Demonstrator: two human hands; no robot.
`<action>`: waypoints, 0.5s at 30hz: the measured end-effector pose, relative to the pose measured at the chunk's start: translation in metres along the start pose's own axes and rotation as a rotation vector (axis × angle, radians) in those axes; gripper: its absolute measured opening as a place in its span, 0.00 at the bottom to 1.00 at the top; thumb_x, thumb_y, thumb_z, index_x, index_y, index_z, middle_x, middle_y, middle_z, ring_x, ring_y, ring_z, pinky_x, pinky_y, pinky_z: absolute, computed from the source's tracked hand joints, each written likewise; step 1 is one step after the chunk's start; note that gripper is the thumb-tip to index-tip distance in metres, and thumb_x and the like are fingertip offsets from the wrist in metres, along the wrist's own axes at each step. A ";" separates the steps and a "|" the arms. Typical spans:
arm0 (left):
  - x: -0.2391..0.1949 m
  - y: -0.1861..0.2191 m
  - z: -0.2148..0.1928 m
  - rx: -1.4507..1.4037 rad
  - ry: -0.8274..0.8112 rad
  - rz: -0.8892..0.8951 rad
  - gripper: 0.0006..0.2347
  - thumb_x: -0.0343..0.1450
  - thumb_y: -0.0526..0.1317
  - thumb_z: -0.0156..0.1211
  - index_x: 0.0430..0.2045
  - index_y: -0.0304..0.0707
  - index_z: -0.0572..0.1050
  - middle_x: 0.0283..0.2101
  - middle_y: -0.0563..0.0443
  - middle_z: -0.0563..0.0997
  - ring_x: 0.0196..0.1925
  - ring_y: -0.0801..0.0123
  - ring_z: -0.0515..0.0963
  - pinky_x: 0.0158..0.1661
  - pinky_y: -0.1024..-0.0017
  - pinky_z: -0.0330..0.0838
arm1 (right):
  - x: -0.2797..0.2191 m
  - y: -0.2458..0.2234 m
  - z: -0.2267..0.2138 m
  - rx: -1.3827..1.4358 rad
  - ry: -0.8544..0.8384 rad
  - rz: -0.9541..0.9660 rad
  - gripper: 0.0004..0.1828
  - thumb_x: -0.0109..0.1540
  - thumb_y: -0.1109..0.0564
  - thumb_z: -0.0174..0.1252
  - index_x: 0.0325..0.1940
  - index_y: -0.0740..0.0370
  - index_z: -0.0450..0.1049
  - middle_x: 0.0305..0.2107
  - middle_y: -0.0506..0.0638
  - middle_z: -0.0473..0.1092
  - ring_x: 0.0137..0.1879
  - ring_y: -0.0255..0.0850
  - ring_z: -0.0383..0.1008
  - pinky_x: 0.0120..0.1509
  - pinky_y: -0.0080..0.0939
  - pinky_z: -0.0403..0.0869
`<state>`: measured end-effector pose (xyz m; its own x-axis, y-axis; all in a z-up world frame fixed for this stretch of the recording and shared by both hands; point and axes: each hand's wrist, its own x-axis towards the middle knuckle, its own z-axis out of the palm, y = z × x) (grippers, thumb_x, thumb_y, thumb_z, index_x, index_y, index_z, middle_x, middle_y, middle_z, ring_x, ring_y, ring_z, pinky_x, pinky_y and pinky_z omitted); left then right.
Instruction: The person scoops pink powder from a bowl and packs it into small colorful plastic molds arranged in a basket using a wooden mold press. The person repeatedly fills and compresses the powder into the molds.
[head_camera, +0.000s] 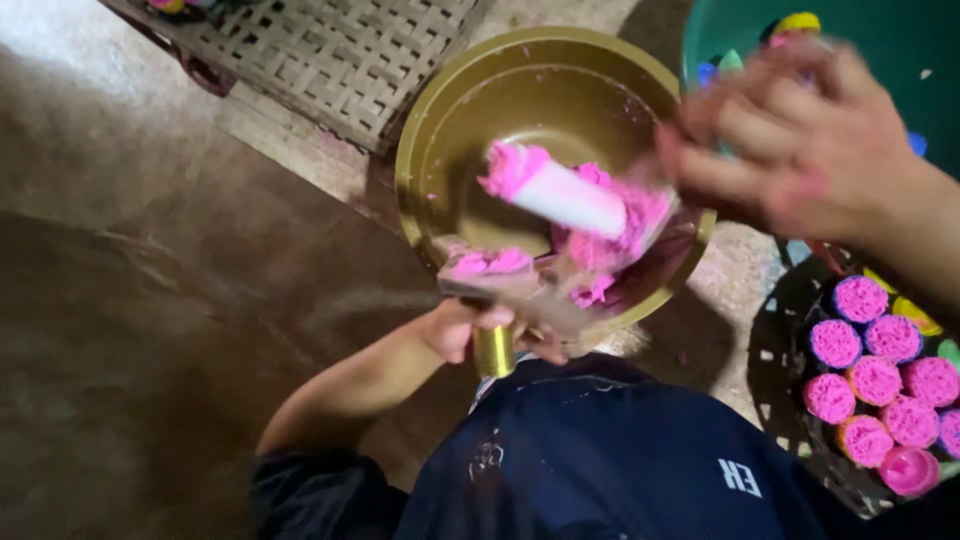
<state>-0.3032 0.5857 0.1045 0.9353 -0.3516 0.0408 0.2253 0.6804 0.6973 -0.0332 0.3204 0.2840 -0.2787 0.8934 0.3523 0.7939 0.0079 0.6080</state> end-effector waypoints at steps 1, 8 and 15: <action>0.003 -0.016 -0.009 -0.054 0.041 0.028 0.18 0.75 0.40 0.62 0.57 0.27 0.72 0.47 0.42 0.82 0.48 0.59 0.85 0.52 0.61 0.80 | 0.000 -0.007 0.012 0.084 0.037 0.139 0.19 0.61 0.53 0.67 0.56 0.50 0.74 0.50 0.50 0.74 0.55 0.47 0.72 0.56 0.50 0.68; 0.017 -0.045 -0.035 0.985 0.993 0.415 0.16 0.71 0.34 0.64 0.51 0.25 0.74 0.44 0.42 0.80 0.43 0.56 0.80 0.44 0.62 0.74 | -0.005 -0.124 0.128 0.424 -0.746 0.221 0.14 0.60 0.55 0.53 0.50 0.54 0.70 0.41 0.50 0.74 0.44 0.47 0.78 0.39 0.51 0.76; 0.061 -0.046 -0.040 1.509 1.348 0.751 0.23 0.69 0.41 0.73 0.54 0.27 0.70 0.58 0.44 0.76 0.59 0.54 0.79 0.61 0.61 0.70 | 0.021 -0.088 0.168 0.524 -0.976 0.206 0.11 0.65 0.54 0.50 0.50 0.53 0.74 0.35 0.54 0.78 0.40 0.51 0.82 0.38 0.52 0.80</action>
<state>-0.2457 0.5593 0.0465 0.4493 0.6778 0.5821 0.1241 -0.6926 0.7106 -0.0185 0.4139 0.1180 0.2433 0.8665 -0.4359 0.9691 -0.1978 0.1477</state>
